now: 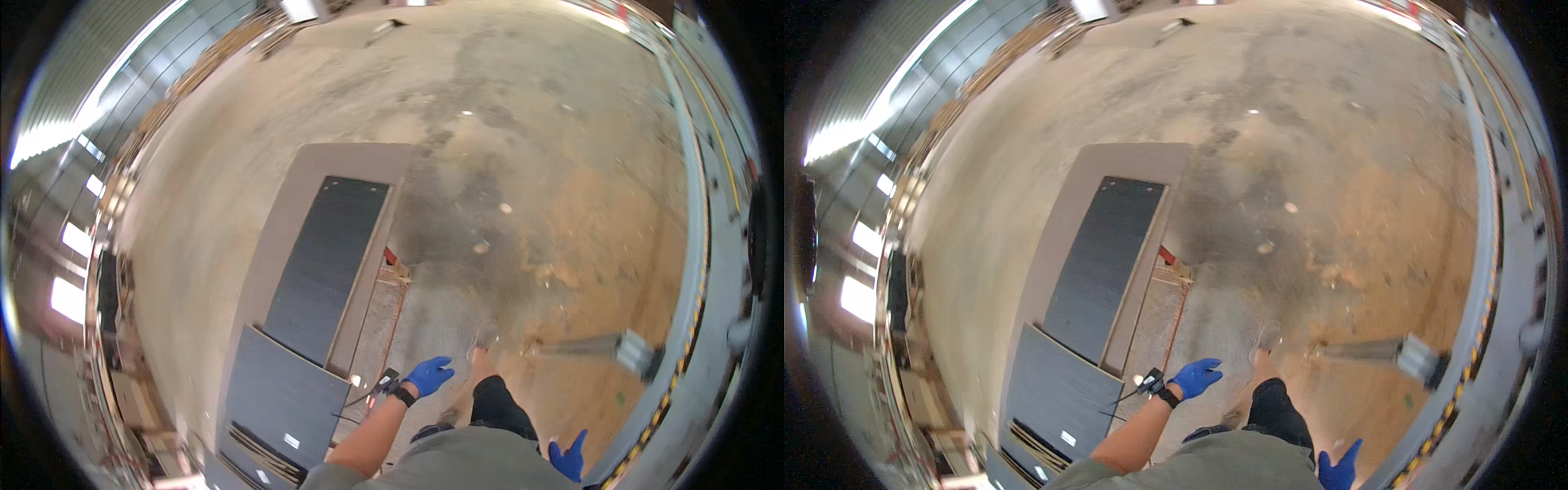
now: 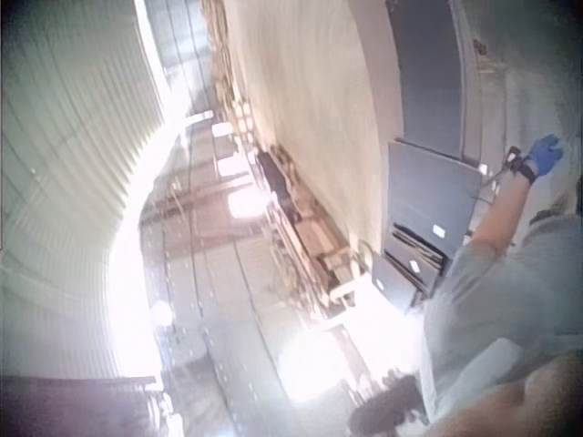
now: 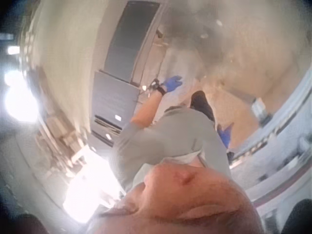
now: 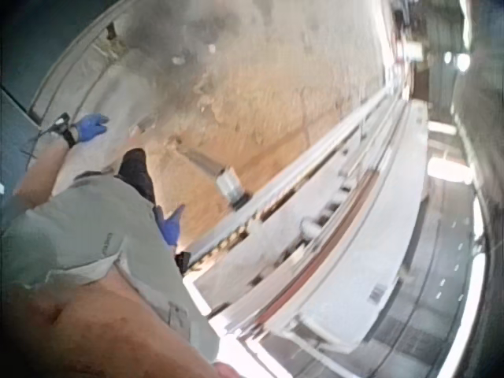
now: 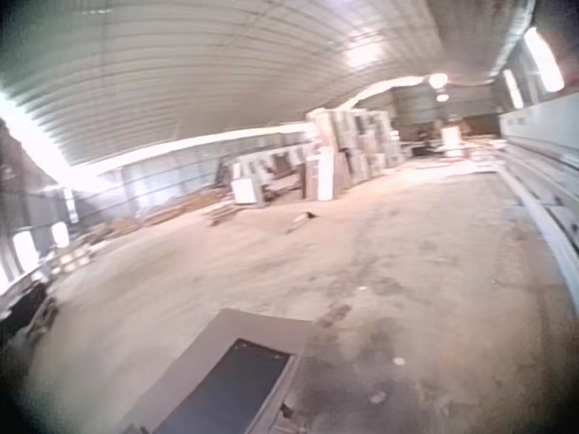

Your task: Feeding wood panels into an edge-banding machine and organizing them on a work table.

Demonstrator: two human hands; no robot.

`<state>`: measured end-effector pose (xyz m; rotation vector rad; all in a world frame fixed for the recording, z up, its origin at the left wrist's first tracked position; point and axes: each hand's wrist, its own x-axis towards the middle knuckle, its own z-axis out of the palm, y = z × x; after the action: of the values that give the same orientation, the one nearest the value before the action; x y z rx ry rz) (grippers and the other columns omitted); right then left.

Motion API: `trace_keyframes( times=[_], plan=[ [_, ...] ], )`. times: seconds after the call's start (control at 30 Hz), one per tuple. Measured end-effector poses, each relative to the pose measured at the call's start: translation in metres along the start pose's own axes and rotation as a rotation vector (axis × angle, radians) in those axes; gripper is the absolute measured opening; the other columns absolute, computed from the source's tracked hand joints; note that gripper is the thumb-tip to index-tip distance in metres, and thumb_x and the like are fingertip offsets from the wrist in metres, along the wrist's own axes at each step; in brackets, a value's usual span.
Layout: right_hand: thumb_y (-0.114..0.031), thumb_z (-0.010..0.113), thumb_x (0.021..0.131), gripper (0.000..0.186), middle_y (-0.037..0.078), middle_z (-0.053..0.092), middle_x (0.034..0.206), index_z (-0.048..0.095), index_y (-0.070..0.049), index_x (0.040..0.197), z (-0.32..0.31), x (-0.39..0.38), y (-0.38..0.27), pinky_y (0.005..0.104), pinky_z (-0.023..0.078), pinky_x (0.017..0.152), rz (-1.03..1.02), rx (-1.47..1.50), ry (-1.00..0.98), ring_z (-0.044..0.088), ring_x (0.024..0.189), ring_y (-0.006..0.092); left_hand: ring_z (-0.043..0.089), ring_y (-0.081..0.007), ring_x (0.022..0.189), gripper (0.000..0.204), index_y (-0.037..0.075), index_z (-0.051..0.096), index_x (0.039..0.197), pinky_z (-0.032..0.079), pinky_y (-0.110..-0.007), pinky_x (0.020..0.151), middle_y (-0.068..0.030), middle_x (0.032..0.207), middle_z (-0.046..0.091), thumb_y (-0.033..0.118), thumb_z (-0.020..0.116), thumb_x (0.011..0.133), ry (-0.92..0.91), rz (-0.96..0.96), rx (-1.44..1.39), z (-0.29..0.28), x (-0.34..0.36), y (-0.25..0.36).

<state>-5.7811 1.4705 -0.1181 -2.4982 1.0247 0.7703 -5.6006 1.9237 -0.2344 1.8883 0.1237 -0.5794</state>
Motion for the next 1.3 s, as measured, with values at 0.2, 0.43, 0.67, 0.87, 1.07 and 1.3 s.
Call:
trace_keyframes(
  times=[0.2, 0.43, 0.67, 0.87, 1.07, 1.3],
  plan=[
    [-0.038, 0.072, 0.083, 0.087, 0.032, 0.049, 0.138, 0.034, 0.008, 0.146, -0.156, 0.112, -0.214, 0.0412, 0.042, 0.106, -0.711, 0.027, -0.227, 0.052, 0.127, 0.0399, 0.060, -0.0365, 0.117, 0.057, 0.009, 0.062, 0.129, 0.045, -0.044, 0.102, -0.0179, 0.128, 0.063, 0.052, 0.048, 0.095, -0.068, -0.389, 0.596, -0.057, 0.122, -0.075],
    [-0.007, 0.059, 0.092, 0.043, 0.024, 0.057, 0.135, 0.052, 0.010, 0.132, -0.244, 0.347, -0.328, 0.0398, 0.043, 0.104, -0.899, 0.401, 0.138, 0.058, 0.122, 0.0314, 0.057, -0.0374, 0.121, 0.047, 0.009, 0.063, 0.126, 0.045, -0.044, 0.101, -0.0177, 0.127, 0.063, 0.041, 0.044, 0.097, 0.035, -0.432, 0.563, -0.082, 0.226, -0.050],
    [-0.028, 0.052, 0.099, 0.029, 0.006, 0.068, 0.090, 0.068, -0.004, 0.098, -0.229, 0.552, -0.438, 0.0411, 0.050, 0.077, -0.924, -0.134, -0.134, 0.063, 0.084, 0.0252, 0.059, -0.0355, 0.118, 0.038, 0.009, 0.066, 0.122, 0.046, -0.044, 0.100, -0.0189, 0.122, 0.064, 0.032, 0.047, 0.097, 0.169, -0.582, 0.423, -0.135, 0.362, 0.010],
    [-0.031, 0.053, 0.099, 0.030, 0.006, 0.067, 0.087, 0.068, -0.006, 0.097, -0.288, 0.701, -0.581, 0.0408, 0.050, 0.075, -0.578, -0.037, -0.239, 0.062, 0.080, 0.0241, 0.056, -0.0346, 0.121, 0.039, 0.012, 0.067, 0.120, 0.045, -0.044, 0.102, -0.0140, 0.126, 0.063, 0.034, 0.044, 0.098, -0.032, -0.398, 0.714, -0.267, 0.694, 0.223],
    [-0.035, 0.054, 0.098, 0.031, 0.006, 0.066, 0.084, 0.068, -0.008, 0.097, -0.358, 0.851, -0.678, 0.0405, 0.050, 0.072, -0.462, 0.124, -0.203, 0.061, 0.076, 0.0229, 0.054, -0.0337, 0.125, 0.040, 0.016, 0.068, 0.118, 0.044, -0.044, 0.104, -0.0091, 0.130, 0.062, 0.037, 0.042, 0.098, -0.103, -0.202, 0.904, -0.319, 0.990, 0.408],
    [-0.039, 0.055, 0.097, 0.033, 0.006, 0.065, 0.081, 0.069, -0.010, 0.096, -0.422, 0.976, -0.681, 0.0402, 0.050, 0.070, -0.222, 0.072, -0.381, 0.061, 0.071, 0.0216, 0.060, -0.0334, 0.117, 0.036, 0.014, 0.070, 0.114, 0.049, -0.046, 0.097, -0.0106, 0.127, 0.064, 0.030, 0.044, 0.096, -0.043, 0.063, 1.222, -0.303, 1.222, 0.587]
  ],
)
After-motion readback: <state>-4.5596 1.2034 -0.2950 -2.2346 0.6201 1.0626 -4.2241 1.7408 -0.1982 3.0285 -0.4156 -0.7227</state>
